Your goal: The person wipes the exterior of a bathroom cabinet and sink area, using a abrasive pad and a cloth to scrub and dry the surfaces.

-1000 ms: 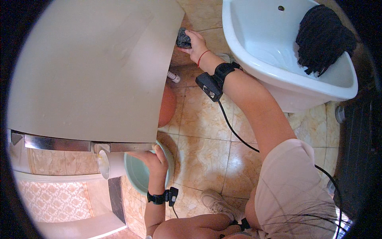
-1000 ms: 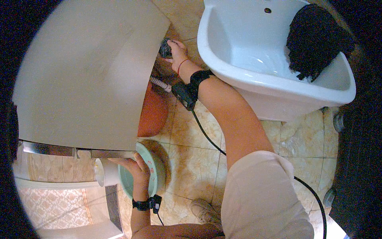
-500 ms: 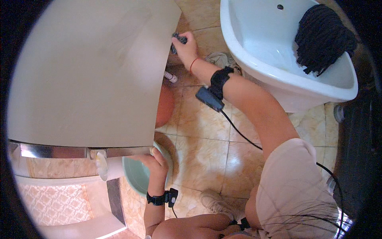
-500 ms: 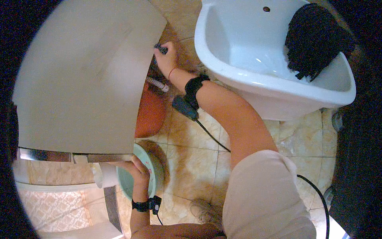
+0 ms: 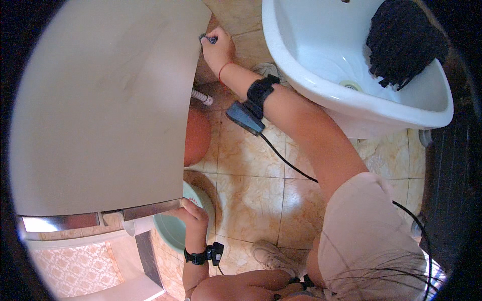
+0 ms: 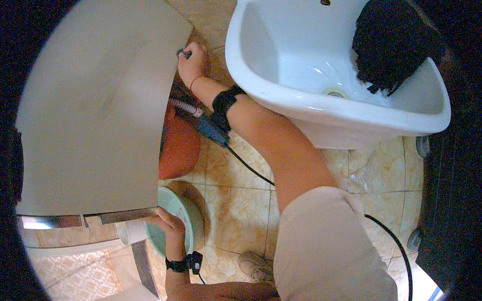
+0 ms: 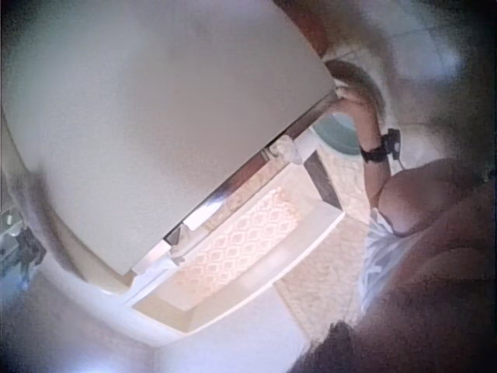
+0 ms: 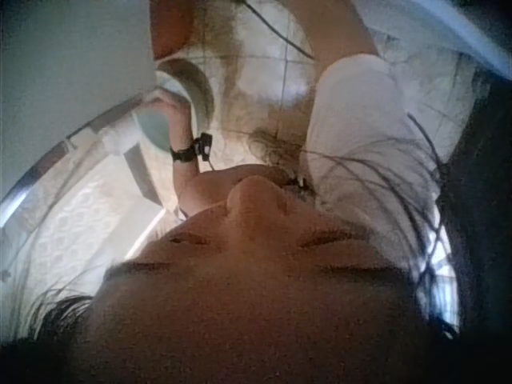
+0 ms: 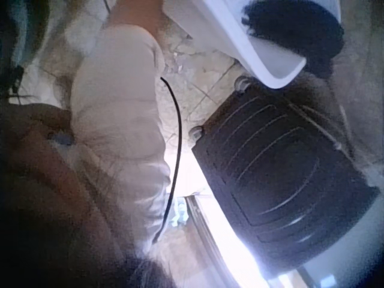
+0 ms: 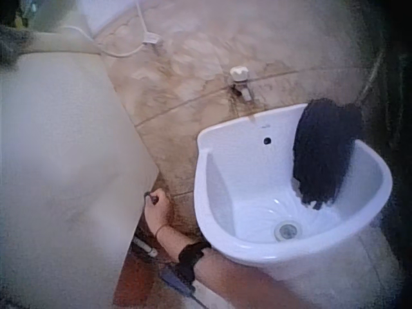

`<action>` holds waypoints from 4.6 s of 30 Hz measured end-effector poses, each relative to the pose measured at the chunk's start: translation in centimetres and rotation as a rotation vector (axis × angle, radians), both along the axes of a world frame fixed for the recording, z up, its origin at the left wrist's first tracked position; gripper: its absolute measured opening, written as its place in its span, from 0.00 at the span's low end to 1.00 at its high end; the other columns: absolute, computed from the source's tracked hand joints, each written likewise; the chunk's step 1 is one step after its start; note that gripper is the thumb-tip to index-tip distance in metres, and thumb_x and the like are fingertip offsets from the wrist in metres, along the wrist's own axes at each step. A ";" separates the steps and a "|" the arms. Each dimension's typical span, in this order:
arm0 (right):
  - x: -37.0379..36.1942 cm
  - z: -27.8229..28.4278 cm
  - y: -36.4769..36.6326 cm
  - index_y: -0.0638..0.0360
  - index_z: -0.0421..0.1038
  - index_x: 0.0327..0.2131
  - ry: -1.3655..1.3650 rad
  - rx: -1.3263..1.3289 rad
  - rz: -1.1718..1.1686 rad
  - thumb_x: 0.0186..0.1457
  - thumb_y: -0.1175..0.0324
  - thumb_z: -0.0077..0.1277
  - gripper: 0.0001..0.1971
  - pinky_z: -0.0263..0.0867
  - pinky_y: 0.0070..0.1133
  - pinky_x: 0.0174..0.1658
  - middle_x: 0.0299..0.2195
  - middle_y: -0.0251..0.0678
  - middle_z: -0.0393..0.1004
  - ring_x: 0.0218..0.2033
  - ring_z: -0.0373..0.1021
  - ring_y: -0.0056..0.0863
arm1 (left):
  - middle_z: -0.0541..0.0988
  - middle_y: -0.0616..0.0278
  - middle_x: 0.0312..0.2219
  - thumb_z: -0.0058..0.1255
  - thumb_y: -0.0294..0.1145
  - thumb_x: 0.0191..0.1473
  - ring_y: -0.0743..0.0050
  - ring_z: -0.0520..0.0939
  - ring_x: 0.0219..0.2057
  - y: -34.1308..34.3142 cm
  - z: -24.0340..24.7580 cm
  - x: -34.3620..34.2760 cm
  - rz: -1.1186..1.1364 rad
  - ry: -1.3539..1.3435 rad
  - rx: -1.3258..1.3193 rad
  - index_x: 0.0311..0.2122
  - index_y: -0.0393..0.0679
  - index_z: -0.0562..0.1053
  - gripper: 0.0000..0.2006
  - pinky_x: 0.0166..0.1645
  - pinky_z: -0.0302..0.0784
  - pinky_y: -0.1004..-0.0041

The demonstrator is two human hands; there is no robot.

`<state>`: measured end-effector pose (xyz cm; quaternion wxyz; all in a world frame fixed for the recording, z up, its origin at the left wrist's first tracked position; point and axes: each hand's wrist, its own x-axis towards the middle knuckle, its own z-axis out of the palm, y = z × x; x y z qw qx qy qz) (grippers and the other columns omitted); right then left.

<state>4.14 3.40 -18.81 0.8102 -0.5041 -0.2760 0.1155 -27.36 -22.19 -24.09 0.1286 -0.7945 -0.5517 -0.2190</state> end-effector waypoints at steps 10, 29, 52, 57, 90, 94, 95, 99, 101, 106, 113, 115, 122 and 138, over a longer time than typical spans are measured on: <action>-6.6 -2.0 -4.8 0.63 0.64 0.30 0.051 -0.100 0.249 0.43 0.75 0.48 0.08 0.58 0.29 0.42 0.30 0.48 0.65 0.36 0.62 0.44 | 0.39 0.35 0.55 0.31 0.38 0.54 0.48 0.45 0.58 -0.2 -0.3 0.6 0.019 -0.181 0.024 0.54 0.25 0.30 0.35 0.60 0.33 0.60; -0.8 -1.9 3.8 0.63 0.67 0.25 0.333 0.077 0.053 0.40 0.77 0.53 0.06 0.60 0.27 0.42 0.28 0.41 0.70 0.34 0.66 0.37 | 0.43 0.40 0.56 0.28 0.37 0.56 0.52 0.49 0.57 -0.4 -0.1 1.7 -0.045 -0.506 -0.034 0.55 0.27 0.30 0.33 0.61 0.38 0.60; 1.2 6.0 2.0 0.62 0.72 0.32 -0.133 0.142 -0.034 0.42 0.77 0.49 0.09 0.60 0.27 0.45 0.35 0.43 0.69 0.40 0.64 0.40 | 0.43 0.39 0.55 0.36 0.46 0.50 0.48 0.48 0.57 -1.1 -2.3 -2.2 -0.037 -0.415 -0.053 0.55 0.31 0.42 0.35 0.59 0.43 0.58; 1.5 5.4 1.4 0.64 0.63 0.46 -0.117 0.020 0.021 0.43 0.79 0.44 0.21 0.52 0.29 0.53 0.45 0.50 0.61 0.49 0.57 0.45 | 0.41 0.40 0.56 0.39 0.48 0.49 0.46 0.45 0.58 -3.2 2.0 -5.7 -0.057 -0.353 -0.081 0.55 0.33 0.43 0.37 0.59 0.44 0.56; -6.5 29.7 -9.9 0.60 0.69 0.41 -0.617 0.394 0.070 0.42 0.82 0.41 0.19 0.56 0.29 0.53 0.46 0.41 0.66 0.50 0.60 0.39 | 0.68 0.49 0.44 0.54 0.30 0.46 0.64 0.69 0.44 1.2 15.9 -0.5 0.031 -0.614 -0.090 0.47 0.29 0.60 0.25 0.51 0.61 0.67; -5.6 28.0 -10.8 0.60 0.69 0.42 -0.757 0.507 0.064 0.43 0.81 0.40 0.19 0.56 0.30 0.52 0.45 0.41 0.66 0.47 0.62 0.41 | 0.65 0.49 0.45 0.54 0.29 0.46 0.64 0.68 0.45 1.0 16.5 -0.1 0.036 -0.464 -0.205 0.49 0.30 0.55 0.28 0.51 0.61 0.67; -4.8 28.6 -9.3 0.60 0.69 0.42 -0.754 0.517 0.079 0.43 0.81 0.40 0.19 0.56 0.30 0.52 0.45 0.41 0.66 0.47 0.62 0.41 | 0.65 0.48 0.46 0.54 0.29 0.46 0.63 0.68 0.45 1.1 16.8 -0.2 0.039 -0.426 -0.249 0.50 0.30 0.54 0.30 0.51 0.61 0.67; -2.2 33.7 -6.9 0.59 0.69 0.42 -0.666 0.390 -0.002 0.45 0.75 0.41 0.17 0.56 0.32 0.52 0.47 0.41 0.65 0.48 0.60 0.42 | 0.65 0.49 0.44 0.54 0.28 0.46 0.61 0.69 0.43 1.1 17.4 2.2 0.029 -0.532 -0.182 0.50 0.30 0.55 0.28 0.50 0.62 0.66; -4.9 34.4 -8.7 0.59 0.68 0.42 -0.744 0.417 0.032 0.46 0.72 0.41 0.17 0.56 0.32 0.52 0.47 0.41 0.64 0.50 0.58 0.42 | 0.65 0.49 0.43 0.53 0.28 0.46 0.60 0.69 0.42 1.0 18.7 3.2 0.001 -0.526 -0.050 0.49 0.30 0.55 0.27 0.50 0.62 0.66; -9.0 27.9 -18.1 0.57 0.69 0.41 -1.046 0.682 0.249 0.46 0.72 0.42 0.16 0.59 0.31 0.51 0.48 0.39 0.64 0.53 0.57 0.38 | 0.62 0.46 0.47 0.53 0.28 0.46 0.61 0.65 0.47 0.4 20.2 3.4 -0.032 -0.490 -0.089 0.52 0.28 0.49 0.33 0.53 0.57 0.66; -4.7 29.0 -11.8 0.58 0.68 0.43 -0.850 0.427 0.152 0.45 0.74 0.43 0.18 0.58 0.33 0.52 0.47 0.38 0.65 0.52 0.58 0.39 | 0.54 0.40 0.52 0.55 0.32 0.44 0.54 0.57 0.53 0.4 20.3 5.8 -0.015 -0.822 -0.094 0.55 0.29 0.43 0.40 0.58 0.41 0.62; -6.7 31.9 -13.4 0.60 0.68 0.42 -0.891 0.522 0.147 0.45 0.74 0.42 0.17 0.58 0.32 0.51 0.47 0.39 0.65 0.51 0.59 0.38 | 0.48 0.37 0.55 0.56 0.36 0.43 0.50 0.50 0.58 0.0 20.1 5.3 -0.003 -1.044 -0.171 0.56 0.28 0.46 0.41 0.61 0.28 0.58; -10.5 28.4 -21.3 0.59 0.69 0.41 -1.071 0.804 0.348 0.44 0.71 0.46 0.17 0.60 0.30 0.49 0.46 0.37 0.66 0.50 0.60 0.37 | 0.50 0.37 0.55 0.51 0.35 0.43 0.42 0.49 0.58 0.2 20.6 3.7 -0.075 -0.511 -0.085 0.56 0.31 0.50 0.37 0.60 0.24 0.54; -8.9 24.2 -22.2 0.57 0.68 0.43 -1.262 0.655 0.429 0.46 0.67 0.43 0.18 0.58 0.31 0.51 0.50 0.35 0.63 0.52 0.58 0.35 | 0.29 0.36 0.57 0.54 0.32 0.43 0.48 0.42 0.60 0.3 20.6 4.7 -0.035 -0.512 -0.160 0.54 0.30 0.21 0.53 0.62 0.31 0.65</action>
